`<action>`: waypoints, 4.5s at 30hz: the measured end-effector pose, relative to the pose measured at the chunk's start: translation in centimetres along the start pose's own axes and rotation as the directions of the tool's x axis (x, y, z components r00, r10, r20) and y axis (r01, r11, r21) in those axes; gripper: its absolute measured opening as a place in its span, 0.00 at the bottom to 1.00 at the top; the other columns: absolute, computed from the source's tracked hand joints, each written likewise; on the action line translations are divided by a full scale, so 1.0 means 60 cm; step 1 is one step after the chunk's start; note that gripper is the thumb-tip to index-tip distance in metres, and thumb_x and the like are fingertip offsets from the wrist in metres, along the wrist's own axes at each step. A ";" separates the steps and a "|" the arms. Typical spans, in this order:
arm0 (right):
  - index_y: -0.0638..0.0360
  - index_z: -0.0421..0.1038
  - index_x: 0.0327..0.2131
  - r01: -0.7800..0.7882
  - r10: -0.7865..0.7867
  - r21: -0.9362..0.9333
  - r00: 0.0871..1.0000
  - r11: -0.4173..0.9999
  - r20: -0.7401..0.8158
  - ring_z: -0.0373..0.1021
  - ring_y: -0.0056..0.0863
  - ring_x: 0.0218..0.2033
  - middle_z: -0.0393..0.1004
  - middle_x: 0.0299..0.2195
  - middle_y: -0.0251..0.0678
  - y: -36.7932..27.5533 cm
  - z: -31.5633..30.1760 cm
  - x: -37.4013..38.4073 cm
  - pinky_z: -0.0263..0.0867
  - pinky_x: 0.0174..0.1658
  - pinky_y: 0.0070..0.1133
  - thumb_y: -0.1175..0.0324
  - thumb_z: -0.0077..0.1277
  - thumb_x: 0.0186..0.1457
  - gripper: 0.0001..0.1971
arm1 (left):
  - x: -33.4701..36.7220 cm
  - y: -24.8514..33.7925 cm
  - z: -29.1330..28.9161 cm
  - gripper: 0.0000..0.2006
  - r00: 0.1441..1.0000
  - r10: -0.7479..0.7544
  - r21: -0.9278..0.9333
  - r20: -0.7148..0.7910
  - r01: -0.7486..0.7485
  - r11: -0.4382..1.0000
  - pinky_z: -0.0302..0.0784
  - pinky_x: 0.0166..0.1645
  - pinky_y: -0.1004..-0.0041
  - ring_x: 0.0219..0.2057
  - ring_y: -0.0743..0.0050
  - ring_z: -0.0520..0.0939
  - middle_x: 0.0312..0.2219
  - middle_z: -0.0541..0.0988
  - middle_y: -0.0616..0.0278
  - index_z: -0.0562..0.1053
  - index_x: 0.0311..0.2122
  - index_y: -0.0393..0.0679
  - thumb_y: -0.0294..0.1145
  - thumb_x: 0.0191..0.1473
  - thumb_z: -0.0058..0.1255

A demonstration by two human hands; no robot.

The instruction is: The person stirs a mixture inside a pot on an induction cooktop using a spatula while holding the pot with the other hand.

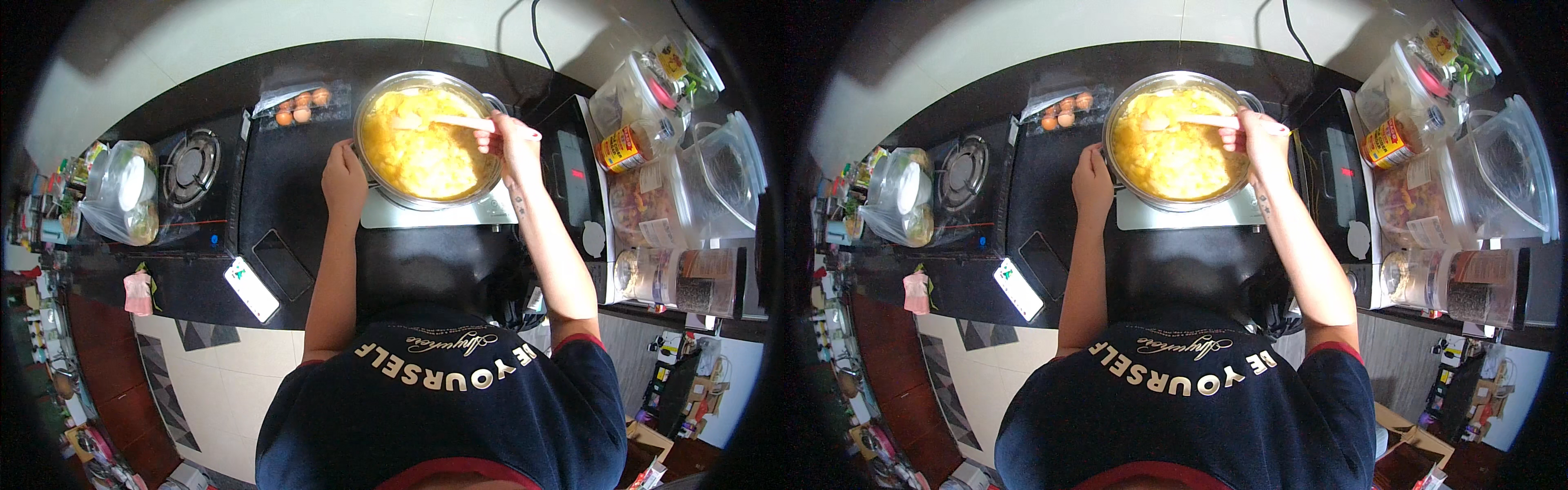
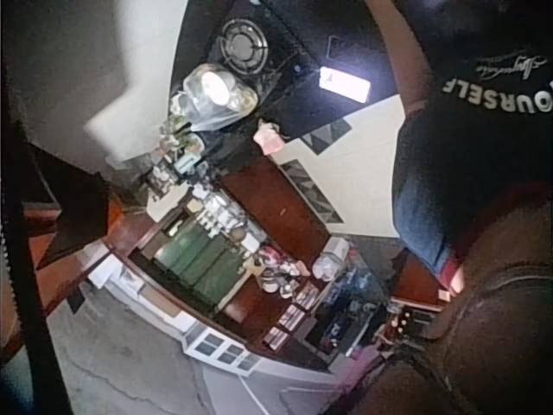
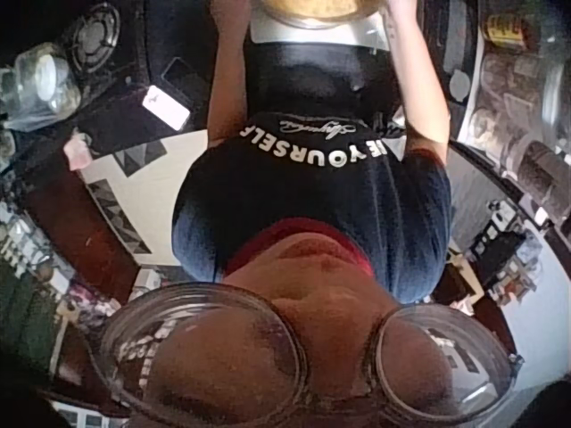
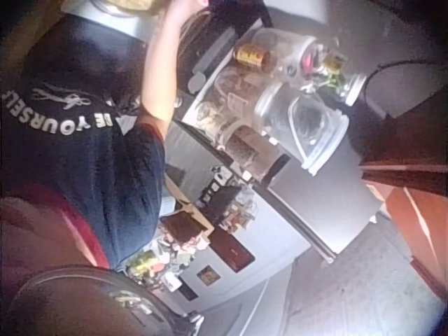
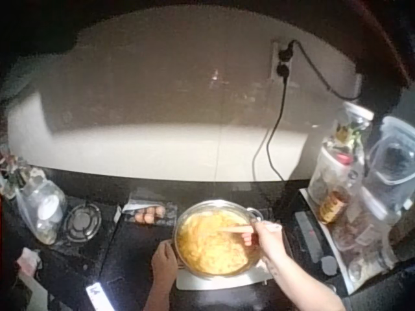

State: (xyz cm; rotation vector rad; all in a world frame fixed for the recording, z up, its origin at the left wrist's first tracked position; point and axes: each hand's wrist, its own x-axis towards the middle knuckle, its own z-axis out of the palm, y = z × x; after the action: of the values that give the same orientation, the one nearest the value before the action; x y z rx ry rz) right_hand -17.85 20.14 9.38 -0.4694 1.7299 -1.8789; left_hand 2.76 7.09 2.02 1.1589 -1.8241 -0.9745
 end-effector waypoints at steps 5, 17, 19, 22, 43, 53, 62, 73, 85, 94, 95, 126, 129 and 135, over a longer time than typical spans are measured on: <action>0.64 0.73 0.25 0.280 -0.267 -0.221 0.960 0.934 0.088 0.70 0.16 0.21 0.76 0.21 0.35 -0.021 -0.020 0.001 0.66 0.27 0.13 0.64 0.50 0.54 0.12 | 0.002 -0.006 0.000 0.16 1.000 0.013 0.007 0.004 -0.013 1.000 0.70 0.43 0.60 0.38 0.47 0.77 0.35 0.77 0.45 0.71 0.41 0.36 0.35 0.60 0.31; 0.60 0.76 0.24 0.454 -0.168 -0.683 0.880 0.572 0.444 0.71 0.23 0.20 0.73 0.17 0.35 -0.016 -0.005 -0.027 0.65 0.29 0.19 0.64 0.55 0.40 0.09 | 0.002 -0.006 0.002 0.17 0.997 -0.063 0.010 0.034 0.063 0.998 0.70 0.44 0.61 0.40 0.48 0.77 0.36 0.77 0.46 0.71 0.42 0.36 0.36 0.60 0.31; 0.61 0.76 0.24 0.438 -0.071 -0.653 0.858 0.618 0.509 0.71 0.19 0.20 0.74 0.17 0.34 -0.031 -0.019 -0.031 0.65 0.29 0.17 0.65 0.55 0.40 0.09 | 0.003 -0.008 0.000 0.17 1.000 -0.007 0.010 0.011 0.007 1.000 0.70 0.44 0.61 0.39 0.49 0.77 0.35 0.77 0.46 0.71 0.41 0.36 0.36 0.60 0.31; 0.65 0.74 0.25 0.428 -0.101 -0.480 0.818 0.766 0.567 0.68 0.12 0.23 0.74 0.20 0.28 -0.067 -0.051 -0.027 0.63 0.27 0.12 0.72 0.54 0.46 0.05 | 0.002 -0.001 0.000 0.16 1.000 -0.022 0.031 0.013 0.021 0.999 0.70 0.43 0.61 0.39 0.48 0.77 0.34 0.77 0.46 0.71 0.41 0.36 0.35 0.60 0.31; 0.62 0.75 0.22 0.404 -0.158 -0.658 0.902 0.636 0.402 0.68 0.16 0.20 0.70 0.14 0.32 -0.037 0.011 0.005 0.64 0.30 0.18 0.63 0.54 0.39 0.11 | 0.003 -0.008 0.002 0.16 1.000 -0.021 0.036 0.001 0.021 0.999 0.71 0.43 0.61 0.39 0.47 0.77 0.35 0.77 0.46 0.71 0.41 0.37 0.36 0.60 0.32; 0.65 0.73 0.24 0.400 -0.076 -0.444 0.805 0.802 0.588 0.64 0.08 0.23 0.71 0.18 0.24 -0.108 -0.048 -0.063 0.60 0.27 0.10 0.72 0.54 0.44 0.06 | 0.002 -0.003 0.002 0.16 0.999 -0.040 0.020 0.008 0.040 0.999 0.71 0.44 0.61 0.39 0.47 0.77 0.35 0.77 0.45 0.72 0.41 0.37 0.35 0.60 0.32; 0.63 0.72 0.25 0.614 -0.057 -0.496 0.661 0.613 0.748 0.63 0.12 0.17 0.69 0.15 0.30 -0.099 0.001 -0.086 0.60 0.23 0.15 0.70 0.55 0.41 0.07 | 0.003 -0.006 0.003 0.16 0.999 -0.054 0.006 0.001 0.054 0.999 0.71 0.42 0.61 0.38 0.47 0.78 0.34 0.77 0.45 0.72 0.40 0.37 0.36 0.60 0.32; 0.57 0.64 0.18 0.898 -0.137 -0.355 0.398 0.261 0.907 0.69 0.38 0.18 0.66 0.13 0.36 0.013 0.062 -0.039 0.64 0.26 0.29 0.72 0.50 0.39 0.05 | 0.002 -0.007 0.000 0.16 0.999 -0.032 0.024 0.007 0.032 0.999 0.70 0.44 0.61 0.39 0.48 0.77 0.36 0.77 0.46 0.71 0.41 0.37 0.35 0.60 0.32; 0.62 0.75 0.22 0.488 -0.145 -0.804 0.872 0.340 0.468 0.74 0.40 0.23 0.74 0.18 0.44 -0.049 -0.018 0.040 0.70 0.31 0.29 0.62 0.49 0.42 0.13 | -0.002 0.000 0.001 0.16 1.000 -0.019 0.020 -0.006 0.019 1.000 0.71 0.43 0.61 0.38 0.48 0.77 0.35 0.77 0.46 0.71 0.41 0.37 0.35 0.60 0.31; 0.66 0.72 0.22 0.020 0.253 -0.569 0.883 0.822 0.396 0.69 0.16 0.14 0.74 0.16 0.36 -0.030 -0.035 0.015 0.65 0.18 0.12 0.70 0.48 0.51 0.10 | -0.002 -0.003 0.004 0.16 1.000 -0.021 0.007 -0.013 0.021 1.000 0.71 0.42 0.60 0.37 0.47 0.78 0.33 0.77 0.46 0.71 0.40 0.37 0.35 0.60 0.32; 0.66 0.73 0.22 0.010 0.253 -0.548 0.880 0.836 0.402 0.69 0.17 0.14 0.74 0.16 0.36 -0.027 -0.030 0.008 0.64 0.18 0.12 0.69 0.48 0.51 0.10 | -0.002 -0.003 0.004 0.16 1.000 -0.019 0.006 -0.012 0.019 1.000 0.71 0.42 0.60 0.37 0.47 0.78 0.33 0.77 0.46 0.71 0.40 0.37 0.35 0.60 0.32; 0.65 0.72 0.25 0.402 -0.133 -0.569 0.881 0.718 0.454 0.62 0.09 0.22 0.68 0.17 0.23 -0.016 -0.012 -0.034 0.60 0.28 0.11 0.72 0.50 0.45 0.06 | -0.001 -0.003 0.002 0.16 1.000 -0.016 0.020 -0.008 0.016 1.000 0.70 0.43 0.61 0.39 0.48 0.77 0.35 0.77 0.46 0.71 0.41 0.36 0.36 0.60 0.32; 0.65 0.73 0.25 0.413 -0.028 -0.640 0.853 0.648 0.521 0.64 0.10 0.23 0.70 0.19 0.25 -0.040 -0.024 -0.044 0.62 0.29 0.13 0.71 0.51 0.44 0.07 | -0.002 -0.001 0.001 0.16 1.000 -0.031 0.021 0.006 0.031 0.999 0.70 0.43 0.61 0.38 0.47 0.77 0.34 0.77 0.45 0.71 0.41 0.36 0.35 0.60 0.32; 0.65 0.74 0.24 0.393 -0.067 -0.411 0.784 0.823 0.617 0.67 0.11 0.25 0.74 0.22 0.28 -0.127 -0.045 -0.054 0.62 0.30 0.12 0.72 0.53 0.45 0.05 | -0.002 -0.007 0.001 0.16 1.000 -0.004 0.014 -0.005 0.004 1.000 0.70 0.43 0.61 0.38 0.48 0.77 0.35 0.77 0.46 0.71 0.41 0.36 0.35 0.60 0.32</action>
State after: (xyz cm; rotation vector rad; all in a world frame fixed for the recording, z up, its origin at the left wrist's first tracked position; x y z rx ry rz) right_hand -18.03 24.47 16.96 -1.3861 1.7626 -1.1651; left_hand 2.90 7.08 1.58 1.1728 -1.8285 -0.9612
